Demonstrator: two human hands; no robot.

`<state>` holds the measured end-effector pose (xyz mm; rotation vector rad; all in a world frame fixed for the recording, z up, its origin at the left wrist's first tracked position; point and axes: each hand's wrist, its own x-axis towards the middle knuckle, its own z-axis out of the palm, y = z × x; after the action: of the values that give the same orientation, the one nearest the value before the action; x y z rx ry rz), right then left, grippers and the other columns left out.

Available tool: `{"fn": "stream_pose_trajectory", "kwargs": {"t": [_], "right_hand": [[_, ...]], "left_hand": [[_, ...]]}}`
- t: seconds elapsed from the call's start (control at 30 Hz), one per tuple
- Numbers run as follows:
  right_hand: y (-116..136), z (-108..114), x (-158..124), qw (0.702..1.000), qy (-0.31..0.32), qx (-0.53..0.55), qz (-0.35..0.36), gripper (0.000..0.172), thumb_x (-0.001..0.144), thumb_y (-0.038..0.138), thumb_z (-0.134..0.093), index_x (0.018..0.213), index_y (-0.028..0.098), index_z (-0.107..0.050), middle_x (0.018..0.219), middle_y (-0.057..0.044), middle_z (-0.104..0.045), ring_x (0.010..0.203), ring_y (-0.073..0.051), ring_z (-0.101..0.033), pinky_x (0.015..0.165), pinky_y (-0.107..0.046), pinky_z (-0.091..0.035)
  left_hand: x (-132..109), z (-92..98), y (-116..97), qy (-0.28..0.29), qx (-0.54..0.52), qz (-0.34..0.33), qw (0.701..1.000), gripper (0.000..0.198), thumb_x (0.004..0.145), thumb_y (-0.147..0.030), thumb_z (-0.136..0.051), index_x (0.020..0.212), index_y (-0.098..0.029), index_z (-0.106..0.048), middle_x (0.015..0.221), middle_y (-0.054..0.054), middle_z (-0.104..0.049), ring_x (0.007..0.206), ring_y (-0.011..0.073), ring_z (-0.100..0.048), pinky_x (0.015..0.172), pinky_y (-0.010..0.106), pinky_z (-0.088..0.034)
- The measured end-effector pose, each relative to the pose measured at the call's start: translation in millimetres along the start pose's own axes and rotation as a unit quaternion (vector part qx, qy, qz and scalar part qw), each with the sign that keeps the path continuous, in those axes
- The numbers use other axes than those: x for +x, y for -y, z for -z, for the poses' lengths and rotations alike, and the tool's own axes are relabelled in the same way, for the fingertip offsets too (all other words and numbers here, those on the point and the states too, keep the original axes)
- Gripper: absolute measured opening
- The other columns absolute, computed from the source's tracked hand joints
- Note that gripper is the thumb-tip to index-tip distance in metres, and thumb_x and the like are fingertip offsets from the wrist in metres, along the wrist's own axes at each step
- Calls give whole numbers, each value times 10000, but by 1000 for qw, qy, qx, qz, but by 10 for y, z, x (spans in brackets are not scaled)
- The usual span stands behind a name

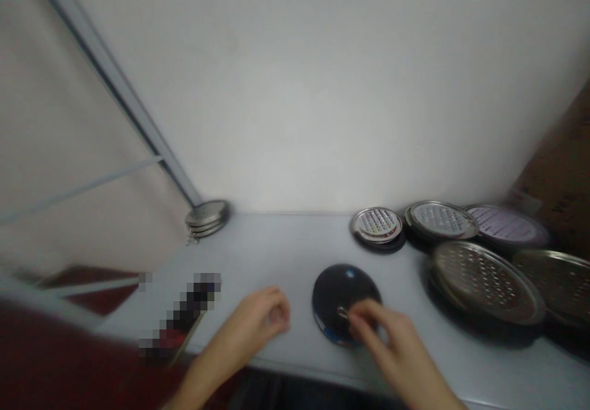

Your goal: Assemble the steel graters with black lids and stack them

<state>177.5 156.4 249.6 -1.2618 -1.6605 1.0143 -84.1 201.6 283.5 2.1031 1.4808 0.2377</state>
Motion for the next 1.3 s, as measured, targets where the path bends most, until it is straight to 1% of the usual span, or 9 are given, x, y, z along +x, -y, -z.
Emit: {"fn": "stream_pose_trajectory", "kwargs": {"t": [0.07,0.17,0.33,0.53,0.73,0.93,1.13,1.23,1.3], "right_hand": [[-10,36,24,1000,-6,17,-10,355,966,489,-495,830,209,-665,784,-49,-719,759,-201,-666,695,-261,-477],[-16,65,40,1000,-14,21,-11,351,956,493,-505,822,212,-668,768,-46,-715,746,-202,-663,689,-266,-475],[-12,66,44,1000,-14,14,-12,331,951,478,-511,841,211,-672,797,-52,-729,758,-206,-670,696,-273,-477],[8,91,62,1000,-17,21,-16,336,950,474,-509,821,207,-666,773,-51,-724,735,-205,-668,667,-272,-475],[-21,90,85,994,-37,98,-29,375,924,539,-556,795,198,-647,721,-41,-706,696,-194,-673,669,-282,-510],[-98,99,154,966,-49,240,-82,493,769,663,-698,795,173,-655,697,-52,-716,639,-195,-687,628,-301,-542],[-105,175,170,964,-73,239,-95,449,683,597,-799,744,164,-699,705,-61,-739,686,-203,-702,670,-302,-552],[-118,165,167,963,-80,233,-106,423,659,566,-823,750,168,-712,693,-56,-741,680,-206,-702,648,-296,-546],[-120,143,170,962,-81,235,-110,429,653,569,-826,754,169,-712,680,-54,-735,673,-207,-700,632,-291,-542]], "left_hand": [[-42,15,178,37,79,40,995,65,780,-152,-617,791,-187,-670,893,38,-671,864,194,-619,808,276,-442],[-104,-50,334,78,137,49,986,128,824,-138,-547,816,-184,-666,942,59,-675,911,204,-622,834,281,-437],[-108,-180,383,101,205,33,973,160,831,-116,-499,803,-193,-635,947,73,-673,903,227,-626,823,309,-450],[106,-348,391,97,300,20,949,214,714,-36,-497,785,-194,-623,905,115,-667,883,271,-630,821,345,-475],[307,-379,473,69,308,29,948,239,684,-37,-501,829,-182,-624,942,126,-679,862,277,-647,771,343,-475],[505,-245,451,53,292,7,955,214,678,-59,-518,801,-184,-640,888,88,-695,847,249,-652,745,306,-446],[667,-153,415,78,281,-25,956,196,673,-80,-517,756,-184,-660,853,77,-705,804,239,-654,711,298,-444],[716,-137,425,48,282,-43,957,199,663,-63,-514,758,-179,-645,867,82,-681,797,234,-642,707,297,-439],[715,-95,338,30,261,-48,964,205,653,-51,-506,761,-176,-628,884,81,-669,779,219,-633,699,289,-437]]}}
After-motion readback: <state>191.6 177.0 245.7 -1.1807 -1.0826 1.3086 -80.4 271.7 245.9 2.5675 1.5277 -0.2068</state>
